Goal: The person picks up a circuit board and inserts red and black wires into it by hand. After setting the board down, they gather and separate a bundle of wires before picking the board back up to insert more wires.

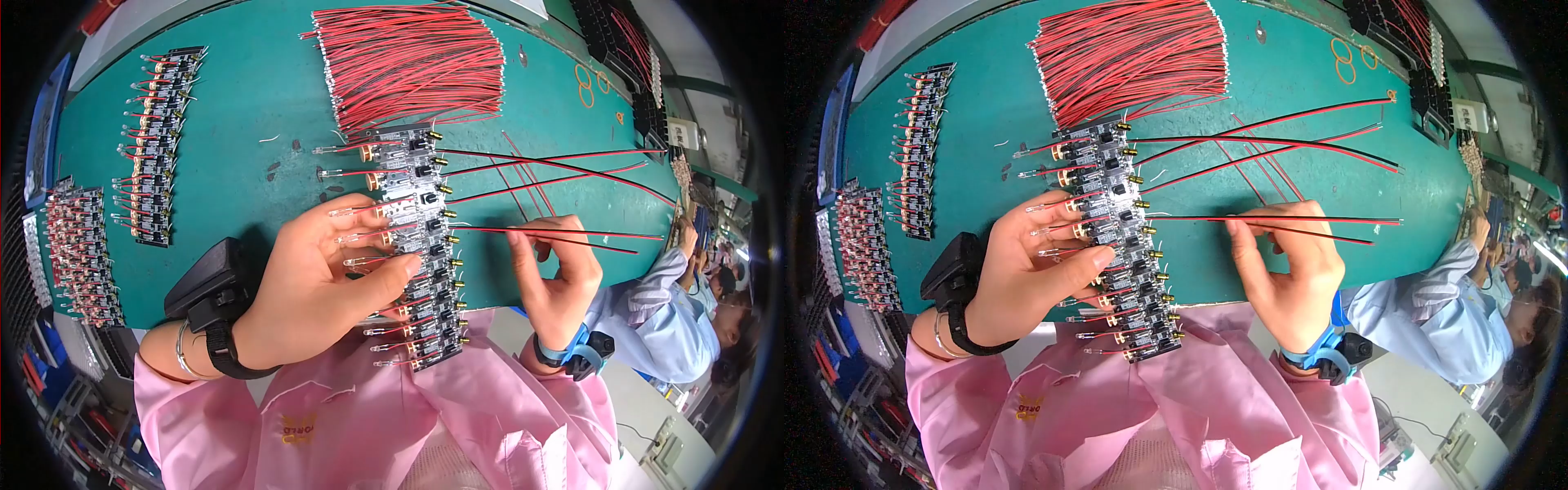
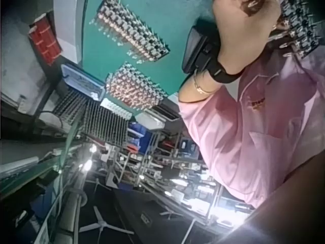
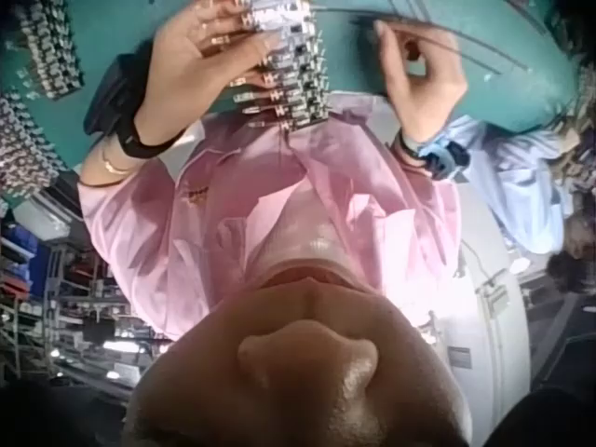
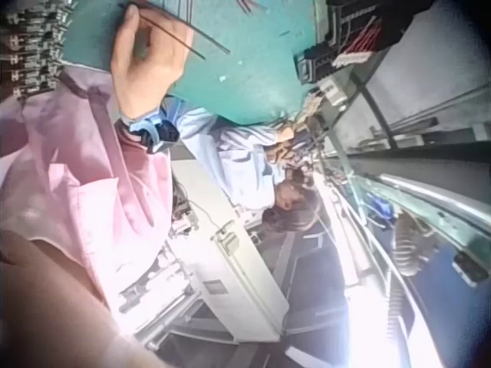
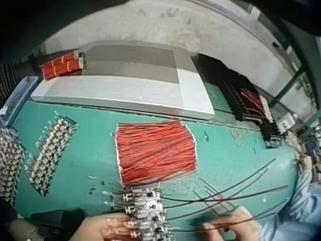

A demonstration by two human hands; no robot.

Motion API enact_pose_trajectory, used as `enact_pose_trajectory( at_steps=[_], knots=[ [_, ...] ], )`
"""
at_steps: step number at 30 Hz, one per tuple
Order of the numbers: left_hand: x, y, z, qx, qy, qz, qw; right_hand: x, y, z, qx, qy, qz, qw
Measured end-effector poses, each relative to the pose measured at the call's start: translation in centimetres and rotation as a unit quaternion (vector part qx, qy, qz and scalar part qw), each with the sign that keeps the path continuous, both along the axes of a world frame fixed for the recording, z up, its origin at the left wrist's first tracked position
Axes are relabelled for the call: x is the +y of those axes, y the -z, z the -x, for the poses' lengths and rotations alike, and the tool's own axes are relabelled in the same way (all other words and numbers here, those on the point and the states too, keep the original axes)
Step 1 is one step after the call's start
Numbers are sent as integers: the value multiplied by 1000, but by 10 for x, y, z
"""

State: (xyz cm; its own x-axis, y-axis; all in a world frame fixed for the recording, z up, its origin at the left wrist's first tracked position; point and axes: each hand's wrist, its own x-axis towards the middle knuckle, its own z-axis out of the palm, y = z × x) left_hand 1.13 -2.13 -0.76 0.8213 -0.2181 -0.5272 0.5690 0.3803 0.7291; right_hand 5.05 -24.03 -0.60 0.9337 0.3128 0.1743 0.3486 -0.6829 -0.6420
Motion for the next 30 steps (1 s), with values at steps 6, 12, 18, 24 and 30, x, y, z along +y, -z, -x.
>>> enact_pose_trajectory(
  at_steps=[6, 12, 18, 24, 30],
  knots=[
    [-1, 1, 0, -11, -6, 11, 1000, 7, 11, 1, 6, -18, 31, 999],
    [0, 2, -1, -14, 9, 18, 1000, 15, 4, 3, 68, 15, -144, 987],
    [-1, 2, 0, -9, -4, 26, 1000, 29, -4, 4, 93, -34, -229, 968],
    [-1, 4, 2, -36, 4, 5, 999, 29, -5, 3, 95, -58, -194, 975],
    [0, 4, 1, -29, 4, 11, 999, 31, -3, 1, 71, -63, -202, 975]
  ],
)
